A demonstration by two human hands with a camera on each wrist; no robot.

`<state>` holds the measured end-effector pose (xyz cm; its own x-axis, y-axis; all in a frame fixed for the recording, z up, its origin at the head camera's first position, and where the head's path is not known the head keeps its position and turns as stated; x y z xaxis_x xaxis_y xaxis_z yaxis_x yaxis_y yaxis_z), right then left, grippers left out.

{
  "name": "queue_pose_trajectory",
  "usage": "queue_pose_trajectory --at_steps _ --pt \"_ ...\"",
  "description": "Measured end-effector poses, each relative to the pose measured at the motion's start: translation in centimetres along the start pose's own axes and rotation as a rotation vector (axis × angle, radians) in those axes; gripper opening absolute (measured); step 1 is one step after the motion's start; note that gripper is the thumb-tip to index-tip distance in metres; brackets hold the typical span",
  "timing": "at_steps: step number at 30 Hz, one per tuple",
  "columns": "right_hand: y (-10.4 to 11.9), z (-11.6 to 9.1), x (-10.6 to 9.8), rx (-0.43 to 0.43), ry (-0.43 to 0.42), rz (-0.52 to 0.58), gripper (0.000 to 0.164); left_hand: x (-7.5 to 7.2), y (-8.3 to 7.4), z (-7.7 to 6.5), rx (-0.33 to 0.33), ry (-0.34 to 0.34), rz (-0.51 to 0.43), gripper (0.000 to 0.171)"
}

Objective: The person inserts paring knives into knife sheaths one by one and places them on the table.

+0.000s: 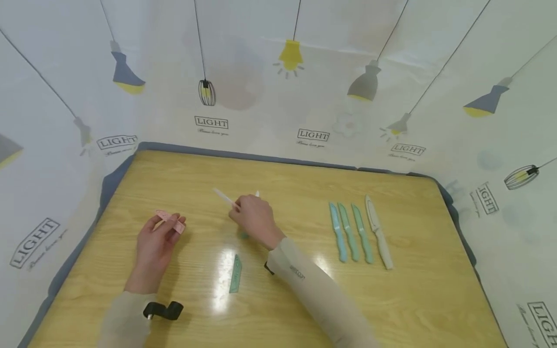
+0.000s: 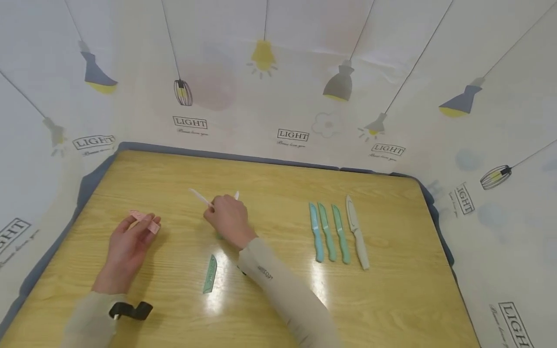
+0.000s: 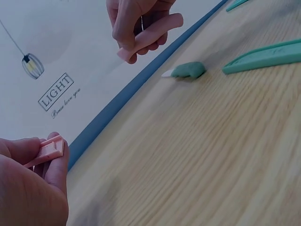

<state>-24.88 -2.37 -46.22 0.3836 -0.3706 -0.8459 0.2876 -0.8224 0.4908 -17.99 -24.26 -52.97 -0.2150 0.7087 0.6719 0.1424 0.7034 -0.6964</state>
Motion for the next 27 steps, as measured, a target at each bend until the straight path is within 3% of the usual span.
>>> queue_pose_trajectory --at_steps 8,19,27 --pt "-1.6 -2.9 -0.8 -0.026 -0.017 0.04 0.025 2.8 1.5 0.6 -0.022 0.067 -0.042 0.048" --pt "-3.9 -6.2 -1.3 -0.046 -0.032 0.196 0.026 7.0 4.3 1.2 -0.084 0.138 0.047 0.049" --pt "-6.5 -8.6 -1.2 -0.014 -0.031 0.29 0.027 9.9 6.6 1.9 -0.116 0.169 0.03 0.046"
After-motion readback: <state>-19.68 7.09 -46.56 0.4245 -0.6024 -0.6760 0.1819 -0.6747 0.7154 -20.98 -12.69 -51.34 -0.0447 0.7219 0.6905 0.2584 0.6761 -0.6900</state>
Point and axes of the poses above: each hand's wrist, its own z-axis towards the middle knuckle, its own x-axis out of the palm, y = z × x, the point moved 10 cm from there along z, towards the middle knuckle, and after that the axes turned 13 degrees about y, right-handed, at the moved point
